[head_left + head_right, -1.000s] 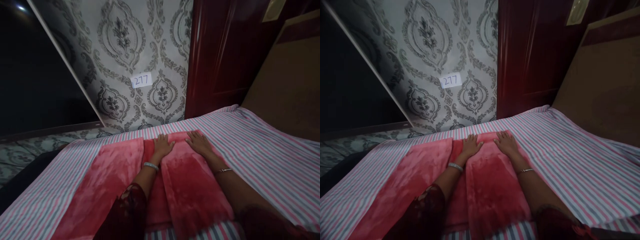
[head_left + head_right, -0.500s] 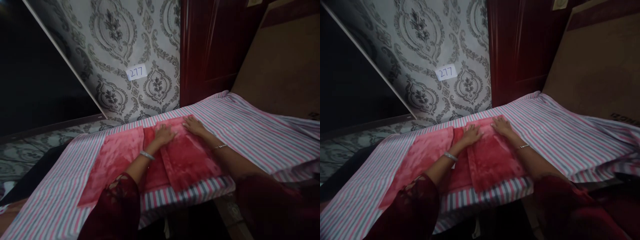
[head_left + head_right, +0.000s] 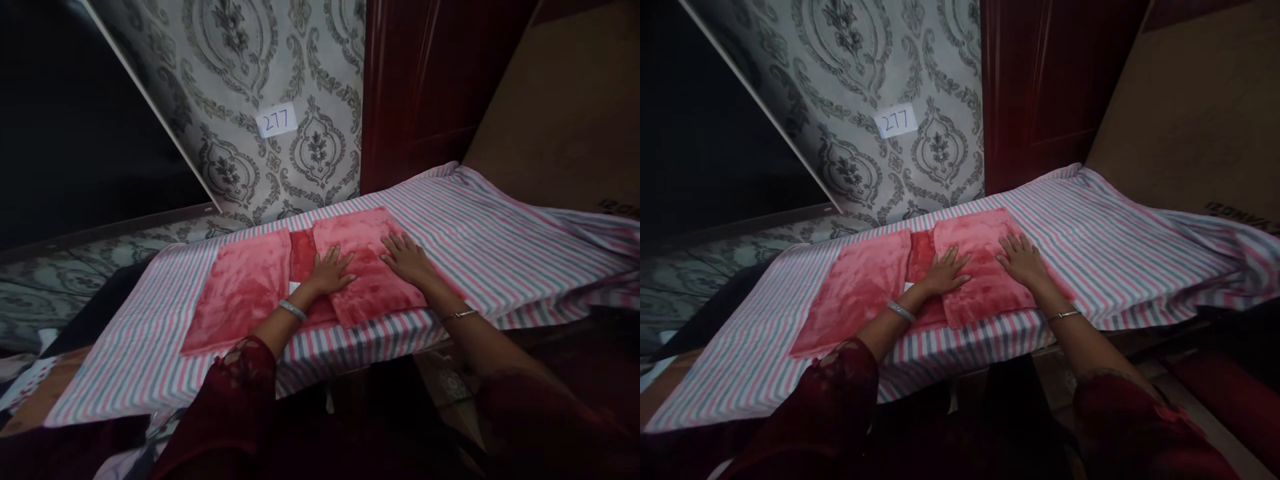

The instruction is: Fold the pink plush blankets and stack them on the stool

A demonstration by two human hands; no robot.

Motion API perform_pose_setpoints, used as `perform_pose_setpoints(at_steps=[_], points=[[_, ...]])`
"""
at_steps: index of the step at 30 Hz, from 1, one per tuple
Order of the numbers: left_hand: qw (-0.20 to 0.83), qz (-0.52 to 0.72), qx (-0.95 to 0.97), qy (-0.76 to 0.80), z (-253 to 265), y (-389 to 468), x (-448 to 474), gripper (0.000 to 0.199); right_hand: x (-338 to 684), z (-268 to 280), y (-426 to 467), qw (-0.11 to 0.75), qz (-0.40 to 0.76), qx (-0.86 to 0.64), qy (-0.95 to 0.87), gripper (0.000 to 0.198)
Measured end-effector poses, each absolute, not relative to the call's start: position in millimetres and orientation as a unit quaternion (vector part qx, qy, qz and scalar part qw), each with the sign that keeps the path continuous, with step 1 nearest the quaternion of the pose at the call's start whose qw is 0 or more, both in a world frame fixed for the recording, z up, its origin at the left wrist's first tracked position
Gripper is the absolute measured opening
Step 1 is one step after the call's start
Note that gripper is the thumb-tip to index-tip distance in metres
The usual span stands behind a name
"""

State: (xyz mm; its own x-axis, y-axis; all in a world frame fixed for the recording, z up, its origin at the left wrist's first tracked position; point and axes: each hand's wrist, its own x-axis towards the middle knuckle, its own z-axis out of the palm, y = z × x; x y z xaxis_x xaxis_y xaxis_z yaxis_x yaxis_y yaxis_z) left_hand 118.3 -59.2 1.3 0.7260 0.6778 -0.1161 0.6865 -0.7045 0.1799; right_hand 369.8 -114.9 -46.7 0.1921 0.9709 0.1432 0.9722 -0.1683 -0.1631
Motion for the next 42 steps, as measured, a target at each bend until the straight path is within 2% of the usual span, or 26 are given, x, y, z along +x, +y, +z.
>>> perform_pose_setpoints(at_steps=[3, 7, 11, 15, 18, 24, 33, 38, 42], points=[[0.133, -0.002, 0.915, 0.382, 8, -78, 107, 0.065, 371, -47, -116, 0.115, 0.004, -0.761, -0.638, 0.067], [0.143, 0.088, 0.928, 0.333, 2, -126, 83, 0.052, 371, -48, -116, 0.128, 0.003, -0.755, -0.642, 0.067], [0.146, 0.163, 0.924, 0.315, -9, -159, 65, 0.054, 372, -38, -118, 0.133, 0.011, -0.757, -0.639, 0.061], [0.146, 0.215, 0.902, 0.345, -15, -167, 58, 0.05, 378, -34, -146, 0.225, 0.002, -0.721, -0.656, 0.052], [0.169, 0.242, 0.885, 0.361, -17, -169, 55, 0.055, 380, -45, -184, 0.299, -0.006, -0.68, -0.67, 0.05], [0.299, 0.341, 0.773, 0.443, -22, -165, 57, 0.041, 374, -64, -238, 0.33, 0.0, -0.66, -0.675, 0.047], [0.536, 0.419, 0.594, 0.429, -16, -161, 77, 0.022, 371, -62, -236, 0.346, 0.015, -0.653, -0.674, 0.046], [0.648, 0.385, 0.512, 0.411, -3, -155, 78, 0.036, 374, -62, -234, 0.349, 0.016, -0.644, -0.68, 0.045], [0.66, 0.377, 0.515, 0.396, -3, -155, 82, 0.044, 377, -64, -232, 0.356, 0.011, -0.63, -0.69, 0.044]])
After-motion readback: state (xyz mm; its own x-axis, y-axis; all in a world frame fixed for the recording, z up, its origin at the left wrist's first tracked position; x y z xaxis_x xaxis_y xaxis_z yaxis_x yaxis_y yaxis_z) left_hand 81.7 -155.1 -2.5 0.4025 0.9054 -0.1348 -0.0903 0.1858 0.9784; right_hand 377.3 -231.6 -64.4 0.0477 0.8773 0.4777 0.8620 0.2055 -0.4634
